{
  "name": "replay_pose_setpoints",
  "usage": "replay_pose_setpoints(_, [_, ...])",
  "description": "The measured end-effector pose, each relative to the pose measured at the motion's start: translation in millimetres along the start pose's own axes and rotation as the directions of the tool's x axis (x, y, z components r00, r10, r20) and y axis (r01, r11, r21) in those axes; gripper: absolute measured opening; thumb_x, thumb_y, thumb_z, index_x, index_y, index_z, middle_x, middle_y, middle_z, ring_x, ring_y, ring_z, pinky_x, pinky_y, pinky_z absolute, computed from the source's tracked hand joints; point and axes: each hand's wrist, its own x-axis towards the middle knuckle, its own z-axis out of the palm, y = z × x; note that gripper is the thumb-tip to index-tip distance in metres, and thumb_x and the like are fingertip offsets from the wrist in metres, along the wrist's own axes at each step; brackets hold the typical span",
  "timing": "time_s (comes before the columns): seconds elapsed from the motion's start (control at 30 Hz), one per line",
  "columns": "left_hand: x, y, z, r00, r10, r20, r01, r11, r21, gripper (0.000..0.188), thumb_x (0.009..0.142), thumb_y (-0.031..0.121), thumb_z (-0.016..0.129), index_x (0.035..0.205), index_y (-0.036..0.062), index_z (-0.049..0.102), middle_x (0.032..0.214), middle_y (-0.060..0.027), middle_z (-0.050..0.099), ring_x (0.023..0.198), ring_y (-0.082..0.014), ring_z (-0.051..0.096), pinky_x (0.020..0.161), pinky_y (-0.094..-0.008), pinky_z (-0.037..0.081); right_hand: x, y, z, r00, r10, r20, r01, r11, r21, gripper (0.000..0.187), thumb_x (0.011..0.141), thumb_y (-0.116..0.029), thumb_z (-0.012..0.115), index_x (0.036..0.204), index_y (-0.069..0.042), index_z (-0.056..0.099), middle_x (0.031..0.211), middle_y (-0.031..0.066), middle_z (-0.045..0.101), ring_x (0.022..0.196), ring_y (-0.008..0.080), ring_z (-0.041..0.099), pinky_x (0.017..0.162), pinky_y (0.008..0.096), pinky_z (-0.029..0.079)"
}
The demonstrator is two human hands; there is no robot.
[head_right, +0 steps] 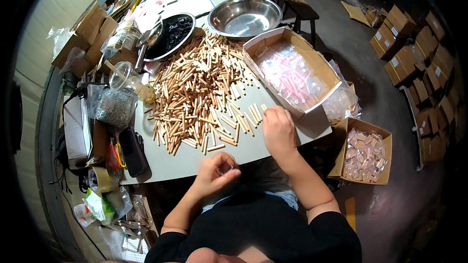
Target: The person repeatedly picks up small wooden sticks from a table and inserts them into small plastic bags, then places the filled bags into a cardboard box. The process is repetitive and involves handling the sticks one at a time.
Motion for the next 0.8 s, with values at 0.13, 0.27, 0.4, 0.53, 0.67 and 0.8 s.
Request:
replay_pose_setpoints(0.13, [-1, -3, 20, 0.937, -0.073, 0.342, 0.17, 0.95, -0.263, 0.027, 0.091, 0.019, 0.072, 0.101, 0.0071, 0.051, 0.084, 0.0019, 0.051, 0.073, -0.0058, 0.046, 0.062, -0.0222, 0.038, 13, -5, 5, 0.996, 0.018, 0.083, -0.02, 0.999, 0.028, 0.011, 0.083, -0.007, 0.069, 0.088, -0.001, 0.062, 0.092, 0.0168, 0.062, 0.09, 0.0382, 0.059, 0.08, 0.0451, 0.048])
replay_pose_setpoints(0.27, [6, -32, 44, 0.859, -0.06, 0.508, 0.258, 0.909, -0.327, 0.029, 0.093, 0.025, 0.07, 0.1, 0.0076, 0.049, 0.085, 0.0011, 0.051, 0.076, -0.0072, 0.046, 0.067, -0.0235, 0.04, 21, -4, -8, 0.979, 0.022, 0.201, -0.031, 0.999, 0.042, 0.01, 0.081, -0.005, 0.069, 0.085, -0.002, 0.06, 0.088, 0.0145, 0.062, 0.087, 0.0374, 0.059, 0.077, 0.0451, 0.048])
replay_pose_setpoints(0.4, [17, -60, 71, 0.84, -0.015, 0.542, 0.395, 0.702, -0.593, 0.022, 0.093, 0.016, 0.07, 0.095, 0.008, 0.05, 0.094, -0.0003, 0.055, 0.087, -0.0078, 0.049, 0.077, -0.023, 0.041, 6, 0, -26, 0.971, -0.043, 0.234, 0.037, 0.999, 0.032, 0.011, 0.079, -0.003, 0.069, 0.084, -0.001, 0.06, 0.087, 0.0133, 0.063, 0.086, 0.0368, 0.06, 0.076, 0.0444, 0.048])
replay_pose_setpoints(0.53, [25, -65, 81, 0.796, -0.105, 0.597, 0.566, 0.48, -0.67, 0.019, 0.091, 0.009, 0.071, 0.09, 0.009, 0.052, 0.109, -0.0038, 0.058, 0.098, -0.0096, 0.052, 0.088, -0.0227, 0.043, -12, 3, -42, 0.985, 0.002, 0.175, -0.012, 0.998, 0.057, 0.016, 0.076, -0.002, 0.071, 0.091, -0.002, 0.064, 0.095, 0.0149, 0.065, 0.088, 0.0356, 0.061, 0.08, 0.0421, 0.05])
replay_pose_setpoints(0.67, [32, -67, 89, 0.727, -0.118, 0.676, 0.673, 0.319, -0.668, 0.02, 0.089, 0.01, 0.073, 0.088, 0.0104, 0.053, 0.099, -0.0014, 0.059, 0.089, -0.0085, 0.054, 0.08, -0.0212, 0.045, -14, -2, -51, 0.984, 0.001, 0.179, 0.011, 0.998, -0.065, 0.025, 0.075, -0.002, 0.073, 0.1, -0.003, 0.069, 0.105, 0.0163, 0.062, 0.092, 0.0343, 0.061, 0.082, 0.041, 0.05])
replay_pose_setpoints(0.8, [36, -61, 83, 0.674, -0.144, 0.724, 0.734, 0.239, -0.636, 0.024, 0.086, 0.015, 0.076, 0.083, 0.0113, 0.053, 0.087, 0.0022, 0.059, 0.075, -0.0063, 0.05, 0.069, -0.0209, 0.043, -23, -2, -49, 0.959, 0.015, 0.283, -0.02, 1.0, 0.014, 0.025, 0.077, 0.001, 0.071, 0.101, -0.005, 0.072, 0.105, 0.0148, 0.06, 0.096, 0.0327, 0.06, 0.082, 0.0393, 0.051])
